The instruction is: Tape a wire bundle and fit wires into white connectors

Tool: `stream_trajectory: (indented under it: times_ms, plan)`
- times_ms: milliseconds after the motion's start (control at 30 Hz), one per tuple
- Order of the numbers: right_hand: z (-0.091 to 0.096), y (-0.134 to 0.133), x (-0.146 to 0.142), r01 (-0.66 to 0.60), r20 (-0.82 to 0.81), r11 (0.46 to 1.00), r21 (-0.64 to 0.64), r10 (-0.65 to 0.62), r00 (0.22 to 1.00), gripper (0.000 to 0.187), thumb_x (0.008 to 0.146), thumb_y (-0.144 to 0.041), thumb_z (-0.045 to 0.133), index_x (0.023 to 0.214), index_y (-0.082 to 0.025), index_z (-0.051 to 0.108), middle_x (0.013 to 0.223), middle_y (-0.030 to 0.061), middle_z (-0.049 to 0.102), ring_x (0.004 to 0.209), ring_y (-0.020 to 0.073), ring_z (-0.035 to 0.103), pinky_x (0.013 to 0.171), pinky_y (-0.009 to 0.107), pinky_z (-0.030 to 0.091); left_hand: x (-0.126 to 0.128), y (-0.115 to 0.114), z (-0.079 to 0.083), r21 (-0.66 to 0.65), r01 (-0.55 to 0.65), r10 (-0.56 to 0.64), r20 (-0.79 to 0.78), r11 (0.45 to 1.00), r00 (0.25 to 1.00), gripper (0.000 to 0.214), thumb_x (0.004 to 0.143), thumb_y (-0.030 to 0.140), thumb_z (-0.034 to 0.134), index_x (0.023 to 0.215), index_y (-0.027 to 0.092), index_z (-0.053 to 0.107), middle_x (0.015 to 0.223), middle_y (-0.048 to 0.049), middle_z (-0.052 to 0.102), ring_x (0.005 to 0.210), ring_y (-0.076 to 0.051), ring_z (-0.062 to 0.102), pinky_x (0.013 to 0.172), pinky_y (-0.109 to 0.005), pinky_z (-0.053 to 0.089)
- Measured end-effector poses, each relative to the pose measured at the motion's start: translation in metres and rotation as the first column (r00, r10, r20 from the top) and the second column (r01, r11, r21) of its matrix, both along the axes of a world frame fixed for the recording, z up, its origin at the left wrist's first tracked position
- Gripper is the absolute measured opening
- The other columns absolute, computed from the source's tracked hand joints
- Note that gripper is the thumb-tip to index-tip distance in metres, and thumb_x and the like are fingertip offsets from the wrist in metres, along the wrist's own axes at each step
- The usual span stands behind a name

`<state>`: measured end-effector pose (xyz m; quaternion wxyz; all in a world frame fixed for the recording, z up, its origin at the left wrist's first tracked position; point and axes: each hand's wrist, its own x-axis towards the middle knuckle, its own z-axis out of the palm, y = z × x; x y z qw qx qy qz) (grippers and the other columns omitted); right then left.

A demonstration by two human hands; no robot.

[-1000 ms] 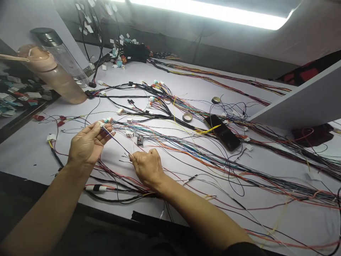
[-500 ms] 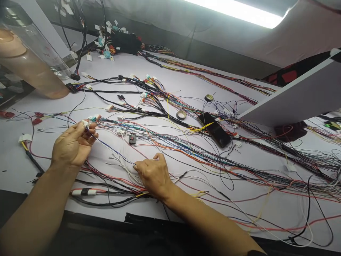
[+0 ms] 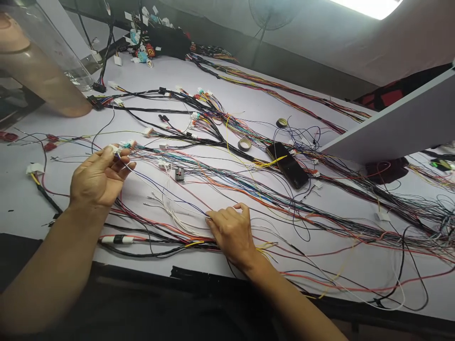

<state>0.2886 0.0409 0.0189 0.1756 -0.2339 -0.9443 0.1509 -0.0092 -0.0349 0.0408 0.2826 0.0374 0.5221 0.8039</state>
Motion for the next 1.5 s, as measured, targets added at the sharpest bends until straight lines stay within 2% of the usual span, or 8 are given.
stream_trajectory:
  times_ms: [100,300,533,800,1133,1233,1367,1500]
  plan:
    - [0.001,-0.004,0.005,0.021,-0.003,0.999,-0.025,-0.021,1.000,0.014,0.098,-0.024,0.055,0.102,-0.022,0.068,0.074,-0.0019,0.070,0.070,0.0121,0.059,0.092,0.036,0.026,0.001,-0.001,0.001,0.004,0.005,-0.005,0.006,1.000,1.000,0.004,0.088,0.016,0.067,0.085,0.013,0.066,0.080,-0.0034,0.073,0.067,-0.011,0.062,0.069,-0.029,0.056]
    - [0.018,-0.012,-0.005,0.074,-0.055,0.997,0.007,-0.074,0.996,0.024,0.096,-0.028,0.059,0.119,-0.023,0.062,0.111,0.0055,0.071,0.101,0.0186,0.063,0.097,0.040,0.027,0.002,-0.002,0.001,0.026,0.019,-0.019,0.008,0.999,1.000,0.005,0.089,0.017,0.066,0.086,0.013,0.065,0.080,-0.0041,0.072,0.067,-0.011,0.063,0.070,-0.031,0.056]
    - [0.028,-0.030,-0.036,-0.070,-0.146,0.997,0.012,0.071,0.987,0.009,0.095,-0.022,0.059,0.102,-0.022,0.065,0.094,0.0011,0.073,0.086,0.0152,0.062,0.091,0.037,0.031,0.005,0.000,-0.002,0.060,0.029,-0.030,0.008,0.998,1.000,0.006,0.084,0.019,0.072,0.085,0.015,0.068,0.082,-0.0059,0.072,0.068,-0.013,0.065,0.067,-0.029,0.059]
    - [0.019,-0.032,-0.085,-0.208,0.019,0.977,0.045,0.208,0.978,0.015,0.098,-0.024,0.053,0.099,-0.020,0.068,0.093,0.0024,0.072,0.083,0.0166,0.059,0.073,0.033,0.032,0.006,0.002,-0.002,0.064,0.017,-0.018,0.021,0.998,1.000,0.003,0.088,0.014,0.065,0.086,0.013,0.066,0.079,-0.0063,0.071,0.066,-0.014,0.066,0.065,-0.029,0.059]
    - [0.016,-0.022,-0.024,-0.077,0.029,0.996,-0.054,0.079,0.996,0.009,0.094,-0.028,0.062,0.097,-0.021,0.066,0.090,0.0008,0.072,0.084,0.0154,0.060,0.076,0.033,0.032,0.005,0.004,0.001,0.100,-0.019,0.016,0.034,0.995,0.999,0.009,0.090,0.006,0.056,0.087,0.008,0.064,0.078,-0.0098,0.072,0.065,-0.015,0.068,0.063,-0.030,0.059]
    - [0.011,-0.025,-0.025,-0.067,0.077,0.997,-0.047,0.071,0.994,0.012,0.092,-0.033,0.064,0.095,-0.021,0.066,0.091,0.0009,0.072,0.086,0.0163,0.060,0.078,0.034,0.030,0.005,0.004,0.000,0.102,-0.019,0.015,0.044,0.995,0.999,0.010,0.091,0.006,0.056,0.087,0.009,0.064,0.080,-0.0094,0.072,0.065,-0.014,0.068,0.063,-0.029,0.060]
    - [0.010,-0.023,-0.033,-0.038,0.139,0.999,-0.023,0.041,0.989,0.013,0.094,-0.025,0.060,0.083,-0.020,0.065,0.084,-0.0001,0.071,0.080,0.0147,0.058,0.078,0.034,0.027,0.003,0.004,-0.001,0.113,-0.011,0.004,0.056,0.994,0.998,0.012,0.092,0.007,0.054,0.086,0.009,0.064,0.082,-0.0093,0.072,0.067,-0.013,0.068,0.064,-0.027,0.060]
    - [0.014,-0.013,-0.033,0.022,0.099,0.987,-0.157,-0.006,0.995,0.009,0.093,-0.021,0.062,0.085,-0.020,0.065,0.081,-0.0028,0.071,0.076,0.0121,0.060,0.077,0.032,0.027,0.002,0.005,-0.001,0.123,-0.016,0.010,0.054,0.992,0.999,0.014,0.093,0.007,0.053,0.085,0.008,0.064,0.081,-0.0097,0.072,0.067,-0.013,0.068,0.064,-0.027,0.060]
